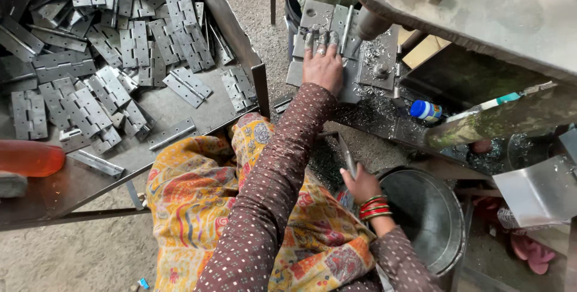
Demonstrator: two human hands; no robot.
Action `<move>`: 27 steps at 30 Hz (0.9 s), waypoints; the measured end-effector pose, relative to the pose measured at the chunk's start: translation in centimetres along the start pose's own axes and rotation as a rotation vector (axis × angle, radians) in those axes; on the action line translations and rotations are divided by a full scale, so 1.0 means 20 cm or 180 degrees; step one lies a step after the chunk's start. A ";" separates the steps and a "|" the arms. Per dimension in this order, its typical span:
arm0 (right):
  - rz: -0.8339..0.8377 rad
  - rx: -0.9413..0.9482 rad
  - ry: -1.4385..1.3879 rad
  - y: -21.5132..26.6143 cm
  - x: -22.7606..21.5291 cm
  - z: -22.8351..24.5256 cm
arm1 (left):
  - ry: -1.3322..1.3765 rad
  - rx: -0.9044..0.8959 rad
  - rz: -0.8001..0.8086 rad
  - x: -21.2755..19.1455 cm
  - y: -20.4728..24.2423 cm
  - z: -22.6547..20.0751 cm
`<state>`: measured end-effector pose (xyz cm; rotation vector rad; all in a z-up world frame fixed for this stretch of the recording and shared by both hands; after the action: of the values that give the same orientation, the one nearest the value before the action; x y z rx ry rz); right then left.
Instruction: The person sits on the floor and repeatedly picks up metal hinge pieces from a tray, places them under a drill press, and operates the machine to drill holes. The processed pieces are returned to the tray after each cycle.
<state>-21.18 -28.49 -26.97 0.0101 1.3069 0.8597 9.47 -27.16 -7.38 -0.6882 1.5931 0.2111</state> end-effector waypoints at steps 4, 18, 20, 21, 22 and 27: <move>-0.0674 0.0033 0.0212 -0.11 0.28 -0.06 | 0.0237 -0.0095 0.0166 0.02 0.02 0.00; 0.0019 -0.0236 0.0226 0.10 -0.30 0.15 | -0.0728 0.0480 -0.0153 -0.23 0.50 -0.24; 0.0099 -0.0207 0.0135 0.13 -0.32 0.19 | -0.0279 0.0425 -0.0510 -0.30 0.67 -0.30; 0.0011 -0.0255 0.0066 0.14 -0.33 0.22 | -0.0052 0.0390 -0.0678 -0.33 0.73 -0.29; -0.0078 -0.0308 0.0009 0.16 -0.34 0.22 | -0.0007 0.0570 -0.0895 -0.37 0.77 -0.31; 0.0236 0.0076 0.0101 0.16 -0.35 0.21 | 0.0598 0.0954 -0.1569 -0.57 0.76 -0.27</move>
<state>-19.41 -28.21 -18.33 0.0644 1.3532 0.9106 -3.30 -14.42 0.37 -0.8563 1.5365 -0.4573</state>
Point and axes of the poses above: each hand's wrist, its own y-axis away from the middle knuckle, its own x-axis out of the palm, z = x × y, the point moved 7 cm from there along -y, towards the middle knuckle, and after that the axes turned 8 degrees about x, right-handed, at the moved point
